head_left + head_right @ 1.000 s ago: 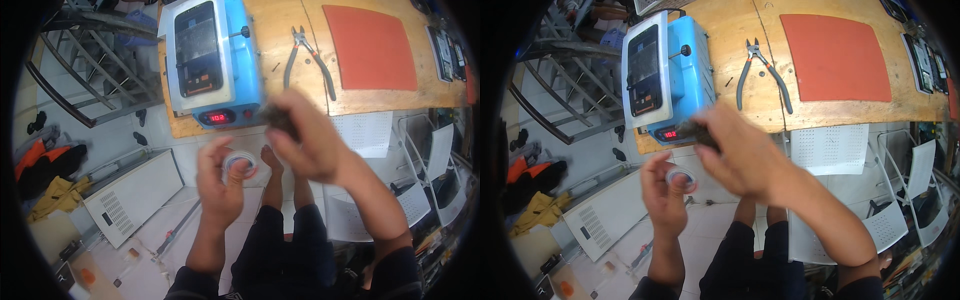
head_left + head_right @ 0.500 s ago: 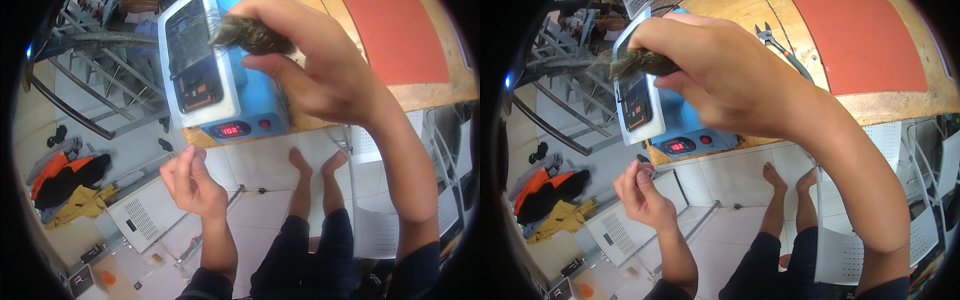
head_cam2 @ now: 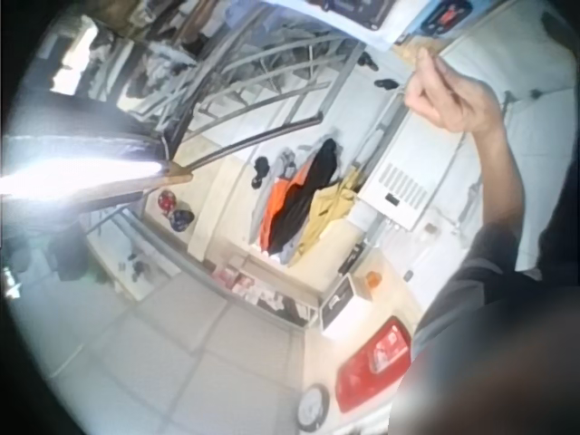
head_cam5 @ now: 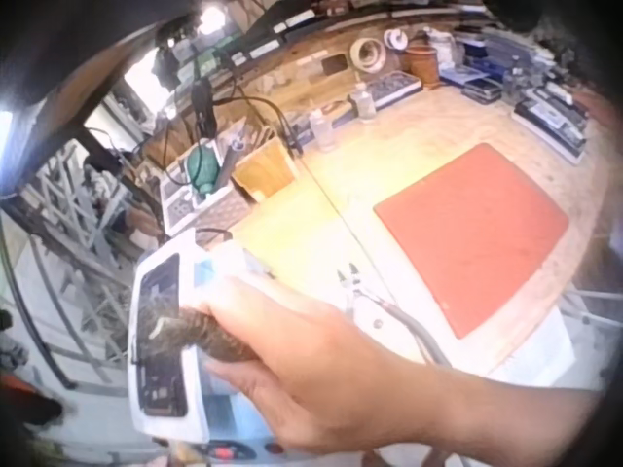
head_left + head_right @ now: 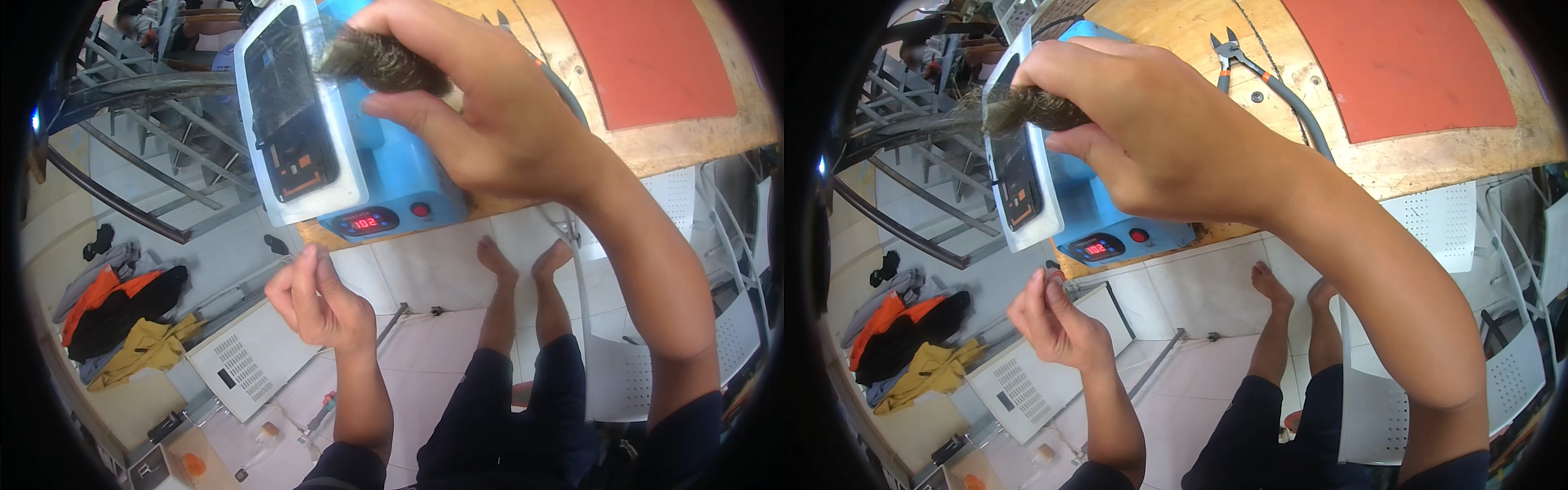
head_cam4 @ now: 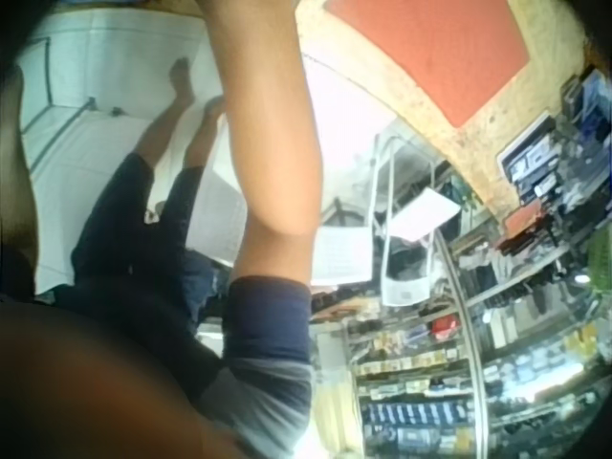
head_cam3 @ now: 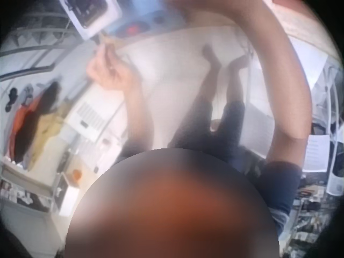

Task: The person places a smartphone into a blue ultrasonic cleaner and operates it. Then the person uses a blue electric screwdriver to remove screws from a black phone back cover on a red mat.

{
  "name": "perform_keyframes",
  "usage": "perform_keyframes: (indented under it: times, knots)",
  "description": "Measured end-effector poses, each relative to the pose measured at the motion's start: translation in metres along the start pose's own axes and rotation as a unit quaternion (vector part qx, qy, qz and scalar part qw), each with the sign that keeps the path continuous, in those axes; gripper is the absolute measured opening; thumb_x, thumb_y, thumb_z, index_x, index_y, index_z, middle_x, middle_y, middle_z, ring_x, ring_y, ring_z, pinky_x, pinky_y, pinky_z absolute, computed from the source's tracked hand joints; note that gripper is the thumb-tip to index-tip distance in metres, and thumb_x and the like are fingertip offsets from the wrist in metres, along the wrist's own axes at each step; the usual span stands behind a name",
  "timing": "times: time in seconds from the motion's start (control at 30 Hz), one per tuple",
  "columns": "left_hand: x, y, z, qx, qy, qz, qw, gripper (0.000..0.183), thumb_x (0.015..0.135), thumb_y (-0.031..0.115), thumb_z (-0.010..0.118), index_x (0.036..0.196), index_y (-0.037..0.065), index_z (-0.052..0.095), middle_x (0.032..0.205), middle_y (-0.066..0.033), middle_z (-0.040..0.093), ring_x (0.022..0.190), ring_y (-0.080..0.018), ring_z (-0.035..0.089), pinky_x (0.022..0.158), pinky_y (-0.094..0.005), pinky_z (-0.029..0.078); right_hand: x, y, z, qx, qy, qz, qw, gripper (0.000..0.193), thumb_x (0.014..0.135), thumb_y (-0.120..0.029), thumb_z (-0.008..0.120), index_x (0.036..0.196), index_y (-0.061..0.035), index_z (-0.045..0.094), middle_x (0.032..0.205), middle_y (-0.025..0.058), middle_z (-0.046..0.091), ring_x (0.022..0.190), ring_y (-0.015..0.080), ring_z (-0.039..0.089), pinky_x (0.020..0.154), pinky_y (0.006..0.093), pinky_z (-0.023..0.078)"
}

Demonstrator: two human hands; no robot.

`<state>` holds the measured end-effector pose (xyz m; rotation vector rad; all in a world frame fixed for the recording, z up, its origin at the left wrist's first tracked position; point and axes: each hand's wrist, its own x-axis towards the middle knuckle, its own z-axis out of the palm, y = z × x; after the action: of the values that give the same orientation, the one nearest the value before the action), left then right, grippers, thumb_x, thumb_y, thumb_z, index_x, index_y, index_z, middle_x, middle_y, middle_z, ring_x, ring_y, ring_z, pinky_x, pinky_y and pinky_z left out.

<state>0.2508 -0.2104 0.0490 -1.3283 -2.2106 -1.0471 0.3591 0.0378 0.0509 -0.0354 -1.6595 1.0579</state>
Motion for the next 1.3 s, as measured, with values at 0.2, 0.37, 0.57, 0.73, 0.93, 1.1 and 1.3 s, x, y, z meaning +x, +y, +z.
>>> perform_keyframes:
  times: [0.2,0.37,0.57,0.73,0.93,1.1,1.3]
  knots:
    - [-0.006,-0.004,0.004,0.000,-0.013,-0.005,1.000,0.020,0.096,-0.004,0.067,0.114,0.001,0.073,0.097,-0.0069,0.055,0.084,-0.0146,0.055,0.067,-0.0255,0.045,0.000,-0.001,-0.001,0.047,-0.019,0.031,0.998,0.028,0.084,0.001,0.068,0.111,-0.0014,0.059,0.093,0.0167,0.062,0.092,0.0355,0.060,0.079,0.0432,0.048]
    - [-0.009,-0.006,-0.002,0.022,-0.053,0.006,0.998,0.021,0.101,-0.005,0.058,0.120,-0.003,0.068,0.107,-0.0109,0.055,0.092,-0.0181,0.066,0.081,-0.0297,0.058,-0.002,0.003,0.004,-0.045,-0.023,0.011,0.999,0.029,0.084,0.001,0.068,0.111,-0.0007,0.059,0.094,0.0178,0.063,0.091,0.0363,0.061,0.079,0.0433,0.049]
    - [-0.009,-0.004,-0.005,0.003,-0.053,-0.016,0.998,0.020,0.103,0.001,0.058,0.120,-0.003,0.068,0.106,-0.0098,0.054,0.089,-0.0158,0.064,0.080,-0.0285,0.056,-0.003,0.008,0.012,-0.011,0.006,0.045,0.999,0.029,0.084,0.000,0.069,0.111,-0.0014,0.060,0.094,0.0189,0.064,0.087,0.0393,0.063,0.077,0.0449,0.050]
    - [-0.005,0.004,-0.013,-0.039,-0.035,-0.069,0.996,0.022,0.104,0.015,0.060,0.111,-0.002,0.071,0.093,-0.0067,0.054,0.077,-0.0128,0.052,0.065,-0.0244,0.043,0.003,0.003,0.012,-0.084,0.009,0.062,0.995,0.027,0.085,-0.003,0.069,0.111,-0.0017,0.063,0.095,0.0200,0.067,0.092,0.0408,0.065,0.080,0.0473,0.051]
    - [0.001,0.015,-0.030,-0.103,-0.080,-0.179,0.975,0.029,0.105,0.024,0.060,0.107,-0.003,0.070,0.091,-0.0045,0.053,0.080,-0.0111,0.051,0.066,-0.0236,0.041,0.024,0.001,-0.001,-0.098,-0.057,0.165,0.980,0.028,0.086,-0.003,0.068,0.114,-0.0007,0.067,0.097,0.0245,0.070,0.098,0.0441,0.065,0.087,0.0490,0.051]
    - [0.009,0.013,-0.040,-0.126,-0.097,-0.241,0.957,0.029,0.103,0.025,0.063,0.107,-0.003,0.070,0.090,-0.0033,0.053,0.081,-0.0109,0.050,0.071,-0.0234,0.040,0.055,0.042,-0.020,-0.126,-0.045,0.143,0.981,0.026,0.093,-0.012,0.061,0.117,-0.0006,0.061,0.092,0.0080,0.063,0.084,0.0195,0.058,0.080,0.0326,0.049]
    - [0.019,0.011,-0.048,-0.114,-0.128,-0.245,0.954,0.022,0.102,0.019,0.063,0.107,-0.002,0.069,0.099,-0.0040,0.062,0.086,-0.0085,0.053,0.079,-0.0224,0.040,0.081,0.082,-0.074,-0.142,0.036,0.206,0.968,0.033,0.087,-0.004,0.068,0.120,-0.0012,0.062,0.096,0.0016,0.060,0.089,0.0127,0.054,0.081,0.0296,0.046]
